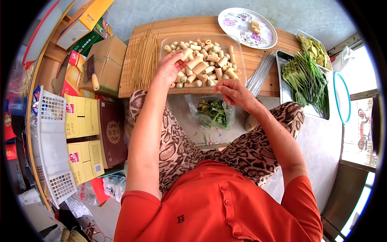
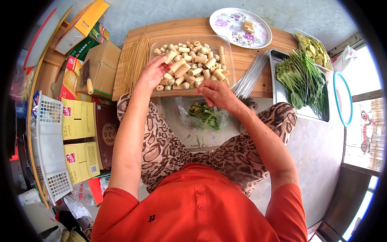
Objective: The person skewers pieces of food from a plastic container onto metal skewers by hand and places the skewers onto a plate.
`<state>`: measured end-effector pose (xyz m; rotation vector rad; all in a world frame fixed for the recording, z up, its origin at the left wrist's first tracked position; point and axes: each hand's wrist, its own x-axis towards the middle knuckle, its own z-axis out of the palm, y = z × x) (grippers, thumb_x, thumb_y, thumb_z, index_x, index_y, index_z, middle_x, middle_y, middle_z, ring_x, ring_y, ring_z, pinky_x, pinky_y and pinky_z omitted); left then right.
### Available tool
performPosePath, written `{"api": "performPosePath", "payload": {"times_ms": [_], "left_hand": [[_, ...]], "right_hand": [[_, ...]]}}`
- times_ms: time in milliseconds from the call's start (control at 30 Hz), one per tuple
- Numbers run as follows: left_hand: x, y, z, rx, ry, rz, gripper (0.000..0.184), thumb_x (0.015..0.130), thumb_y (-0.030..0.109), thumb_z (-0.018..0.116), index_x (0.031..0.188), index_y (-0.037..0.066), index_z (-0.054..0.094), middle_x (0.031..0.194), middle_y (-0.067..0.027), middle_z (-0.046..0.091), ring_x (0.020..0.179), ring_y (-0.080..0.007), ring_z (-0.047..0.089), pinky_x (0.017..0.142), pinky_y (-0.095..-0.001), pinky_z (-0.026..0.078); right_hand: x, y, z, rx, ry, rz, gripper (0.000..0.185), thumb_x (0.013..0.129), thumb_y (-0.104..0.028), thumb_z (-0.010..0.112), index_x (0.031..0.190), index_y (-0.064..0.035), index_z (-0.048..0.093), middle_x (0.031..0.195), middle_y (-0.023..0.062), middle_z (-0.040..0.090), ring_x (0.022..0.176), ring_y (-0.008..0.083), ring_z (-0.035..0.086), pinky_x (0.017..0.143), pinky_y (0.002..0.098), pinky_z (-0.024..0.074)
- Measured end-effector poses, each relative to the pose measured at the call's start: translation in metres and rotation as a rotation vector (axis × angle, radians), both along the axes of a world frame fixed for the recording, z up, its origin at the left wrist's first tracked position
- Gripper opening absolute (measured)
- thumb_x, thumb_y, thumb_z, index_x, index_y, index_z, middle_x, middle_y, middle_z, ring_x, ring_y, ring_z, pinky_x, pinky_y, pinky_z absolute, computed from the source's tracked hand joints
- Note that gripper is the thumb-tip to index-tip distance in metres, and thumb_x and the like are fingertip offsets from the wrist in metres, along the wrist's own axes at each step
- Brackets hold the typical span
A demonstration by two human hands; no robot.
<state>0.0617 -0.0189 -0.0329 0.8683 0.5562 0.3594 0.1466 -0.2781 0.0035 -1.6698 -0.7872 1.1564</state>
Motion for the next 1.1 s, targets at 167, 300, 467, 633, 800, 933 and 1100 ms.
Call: {"api": "performPosePath", "payload": {"times_ms": [167,300,467,633,800,933,1100], "left_hand": [[0.005,-0.002,-0.004,0.042,0.021,-0.086,0.022,0.081,0.008,0.067,0.101,0.008,0.059,0.096,-0.0053,0.063,0.086,-0.0148,0.059,0.075,-0.0290,0.050],[0.007,-0.010,-0.004,0.069,0.019,-0.116,0.023,0.080,0.010,0.068,0.101,0.009,0.059,0.094,-0.0033,0.062,0.083,-0.0136,0.058,0.073,-0.0282,0.049],[0.011,-0.014,-0.010,0.129,0.030,-0.171,0.022,0.082,0.014,0.068,0.101,0.007,0.059,0.091,-0.0017,0.062,0.077,-0.0127,0.058,0.071,-0.0273,0.050],[0.010,-0.014,-0.004,0.123,0.099,-0.108,0.022,0.085,0.020,0.065,0.101,0.006,0.060,0.092,-0.0024,0.063,0.079,-0.0138,0.060,0.069,-0.0276,0.051],[0.009,-0.018,-0.027,1.189,0.532,-0.208,0.030,0.076,0.029,0.067,0.085,0.000,0.067,0.089,-0.0186,0.065,0.081,-0.0308,0.064,0.070,-0.0418,0.050],[0.003,-0.038,-0.021,1.708,0.832,-0.442,0.032,0.076,0.028,0.068,0.089,-0.001,0.066,0.094,-0.0215,0.064,0.091,-0.0338,0.062,0.074,-0.0433,0.050],[0.005,-0.036,-0.033,1.745,0.841,-0.397,0.035,0.075,0.030,0.069,0.090,-0.001,0.066,0.093,-0.0213,0.064,0.091,-0.0345,0.062,0.075,-0.0437,0.049]], "right_hand": [[0.000,0.000,-0.002,0.008,-0.001,-0.006,0.022,0.097,-0.021,0.046,0.094,-0.0049,0.060,0.051,-0.0042,0.045,0.044,0.0036,0.036,0.042,0.0216,0.0286],[-0.001,0.001,0.003,-0.005,-0.009,-0.025,0.022,0.097,-0.021,0.046,0.093,-0.0045,0.060,0.052,-0.0042,0.044,0.044,0.0038,0.036,0.042,0.0218,0.0283],[-0.001,0.003,0.000,-0.014,-0.025,-0.049,0.023,0.097,-0.021,0.046,0.092,-0.0039,0.060,0.052,-0.0039,0.045,0.044,0.0040,0.036,0.042,0.0218,0.0287],[0.003,0.003,0.000,0.004,-0.056,-0.093,0.023,0.097,-0.024,0.045,0.095,-0.0063,0.061,0.053,-0.0046,0.044,0.045,0.0033,0.036,0.041,0.0203,0.0275],[0.010,-0.002,-0.001,0.035,0.000,-0.152,0.020,0.096,-0.021,0.048,0.095,-0.0048,0.061,0.053,-0.0035,0.047,0.043,0.0047,0.037,0.040,0.0215,0.0297],[0.011,-0.002,-0.004,0.063,0.013,-0.145,0.021,0.096,-0.022,0.049,0.095,-0.0045,0.061,0.053,-0.0033,0.047,0.043,0.0048,0.038,0.040,0.0216,0.0299],[0.007,-0.002,0.001,0.042,-0.003,-0.137,0.022,0.097,-0.022,0.047,0.095,-0.0051,0.061,0.053,-0.0044,0.046,0.044,0.0037,0.037,0.041,0.0203,0.0290]]}}
